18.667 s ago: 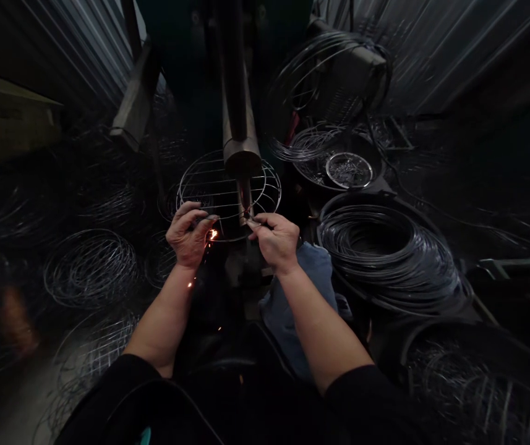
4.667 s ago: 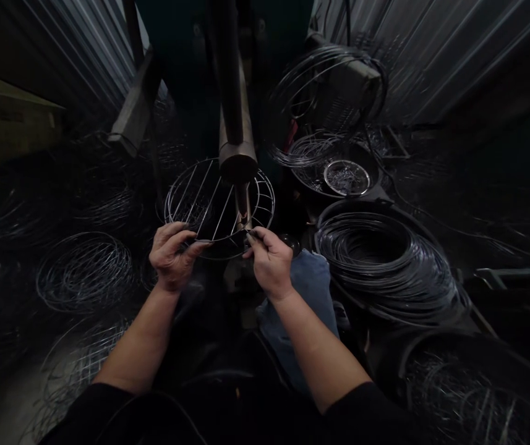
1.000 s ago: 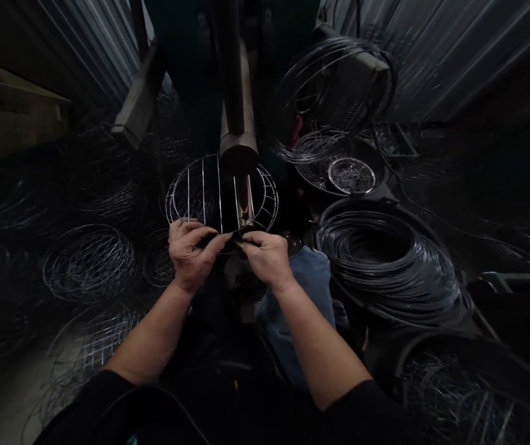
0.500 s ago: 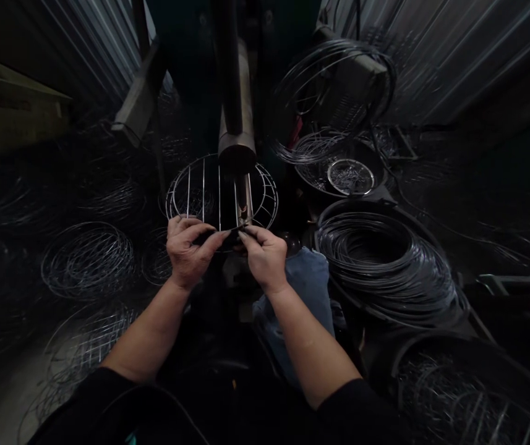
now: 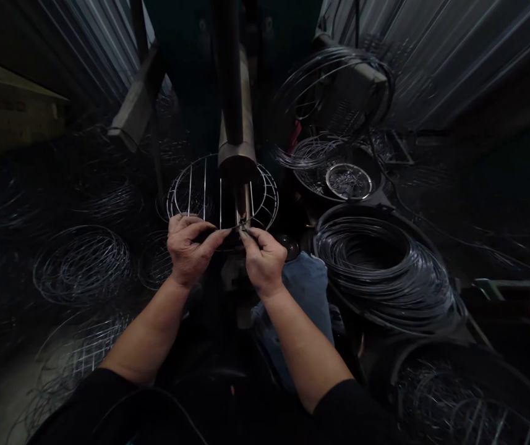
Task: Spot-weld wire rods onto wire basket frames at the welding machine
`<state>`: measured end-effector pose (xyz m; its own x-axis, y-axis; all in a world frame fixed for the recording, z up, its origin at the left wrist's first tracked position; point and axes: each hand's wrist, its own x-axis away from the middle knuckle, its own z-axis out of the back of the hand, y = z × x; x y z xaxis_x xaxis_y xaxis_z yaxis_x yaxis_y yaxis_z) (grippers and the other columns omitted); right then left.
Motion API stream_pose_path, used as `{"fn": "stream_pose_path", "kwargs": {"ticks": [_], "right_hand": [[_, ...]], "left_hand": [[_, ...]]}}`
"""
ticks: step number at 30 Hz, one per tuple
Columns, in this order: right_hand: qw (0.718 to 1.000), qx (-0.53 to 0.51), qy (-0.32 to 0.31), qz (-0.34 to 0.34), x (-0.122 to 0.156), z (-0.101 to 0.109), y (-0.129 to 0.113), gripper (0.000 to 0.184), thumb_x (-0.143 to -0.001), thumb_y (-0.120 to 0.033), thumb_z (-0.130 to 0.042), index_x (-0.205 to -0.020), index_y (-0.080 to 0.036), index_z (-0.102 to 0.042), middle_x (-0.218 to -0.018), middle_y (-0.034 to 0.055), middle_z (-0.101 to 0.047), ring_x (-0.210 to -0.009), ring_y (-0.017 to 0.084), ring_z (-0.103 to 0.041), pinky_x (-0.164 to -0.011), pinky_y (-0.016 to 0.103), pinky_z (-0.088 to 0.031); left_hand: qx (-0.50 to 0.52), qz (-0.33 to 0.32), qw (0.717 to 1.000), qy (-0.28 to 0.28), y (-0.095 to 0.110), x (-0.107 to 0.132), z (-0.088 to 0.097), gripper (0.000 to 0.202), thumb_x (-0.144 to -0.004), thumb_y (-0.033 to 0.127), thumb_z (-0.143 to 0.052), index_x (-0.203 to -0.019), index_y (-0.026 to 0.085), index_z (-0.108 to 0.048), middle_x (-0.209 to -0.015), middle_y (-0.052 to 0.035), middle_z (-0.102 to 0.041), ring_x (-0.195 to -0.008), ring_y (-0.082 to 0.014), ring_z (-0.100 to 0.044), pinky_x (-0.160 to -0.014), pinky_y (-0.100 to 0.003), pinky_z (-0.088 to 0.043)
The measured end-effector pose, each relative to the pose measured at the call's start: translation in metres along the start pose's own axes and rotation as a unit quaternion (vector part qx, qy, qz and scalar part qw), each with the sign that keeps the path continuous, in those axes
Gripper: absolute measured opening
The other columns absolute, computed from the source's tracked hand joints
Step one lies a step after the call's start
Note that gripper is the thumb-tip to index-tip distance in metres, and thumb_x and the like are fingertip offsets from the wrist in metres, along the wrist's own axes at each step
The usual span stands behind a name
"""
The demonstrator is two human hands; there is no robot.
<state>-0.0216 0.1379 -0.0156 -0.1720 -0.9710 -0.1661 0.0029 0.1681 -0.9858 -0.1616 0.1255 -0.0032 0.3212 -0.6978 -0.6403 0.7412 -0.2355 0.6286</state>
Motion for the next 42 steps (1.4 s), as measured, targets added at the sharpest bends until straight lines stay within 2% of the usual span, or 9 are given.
{"fn": "stream_pose_path", "kwargs": {"ticks": [6,9,15,26,32,42], "right_hand": [[0.995,0.056,0.003,0.086,-0.003,-0.001,0.013,0.016,-0.08,-0.033,-0.065,-0.083,-0.019,-0.071,-0.082,0.0026,-0.072,-0.073,0.017,-0.067,-0.073,0.03,-0.055],[0.992,0.061,0.01,0.107,-0.006,-0.001,0.018,0.016,-0.08,-0.033,-0.065,-0.082,-0.018,-0.071,-0.081,0.0023,-0.072,-0.071,0.016,-0.066,-0.07,0.029,-0.055],[0.996,0.037,0.002,0.083,-0.006,-0.003,0.02,0.014,-0.079,-0.031,-0.064,-0.081,-0.019,-0.069,-0.07,0.0002,-0.068,-0.058,0.014,-0.063,-0.058,0.027,-0.054],[0.994,0.056,0.012,0.091,-0.007,-0.002,0.022,0.015,-0.078,-0.033,-0.065,-0.082,-0.019,-0.069,-0.076,0.0016,-0.07,-0.065,0.016,-0.065,-0.064,0.029,-0.054],[0.995,0.056,0.008,0.086,-0.008,-0.003,0.015,0.016,-0.079,-0.034,-0.064,-0.082,-0.019,-0.068,-0.067,-0.0004,-0.067,-0.055,0.015,-0.063,-0.058,0.028,-0.052],[0.993,0.051,0.005,0.103,-0.012,-0.006,0.011,0.01,-0.079,-0.029,-0.063,-0.08,-0.02,-0.067,-0.063,-0.0018,-0.067,-0.055,0.015,-0.063,-0.06,0.028,-0.051]], "left_hand": [[0.0,-0.001,1.0,-0.001,-0.001,-0.003,-0.001,0.024,-0.067,0.045,-0.078,-0.067,0.023,-0.07,-0.069,-0.0007,-0.063,-0.088,-0.0207,-0.054,-0.091,-0.041,-0.038],[0.002,0.0,1.0,0.0,-0.001,-0.005,-0.001,0.022,-0.067,0.044,-0.079,-0.066,0.023,-0.07,-0.068,-0.0004,-0.062,-0.088,-0.0201,-0.054,-0.092,-0.041,-0.039],[0.011,-0.011,1.0,0.014,-0.003,-0.007,-0.003,0.022,-0.066,0.042,-0.08,-0.066,0.023,-0.069,-0.068,-0.0002,-0.062,-0.086,-0.0198,-0.055,-0.092,-0.041,-0.039],[-0.005,-0.003,1.0,0.002,0.001,-0.006,-0.001,0.022,-0.067,0.042,-0.079,-0.066,0.023,-0.069,-0.069,-0.0003,-0.063,-0.088,-0.0204,-0.054,-0.093,-0.042,-0.038],[0.008,0.005,1.0,0.001,-0.001,-0.007,-0.002,0.022,-0.067,0.043,-0.079,-0.066,0.023,-0.069,-0.07,-0.0002,-0.062,-0.087,-0.0198,-0.054,-0.09,-0.04,-0.039],[0.009,0.025,1.0,-0.01,-0.001,-0.011,-0.003,0.02,-0.067,0.042,-0.079,-0.065,0.024,-0.07,-0.069,-0.0001,-0.061,-0.084,-0.0193,-0.053,-0.086,-0.038,-0.039]]}}
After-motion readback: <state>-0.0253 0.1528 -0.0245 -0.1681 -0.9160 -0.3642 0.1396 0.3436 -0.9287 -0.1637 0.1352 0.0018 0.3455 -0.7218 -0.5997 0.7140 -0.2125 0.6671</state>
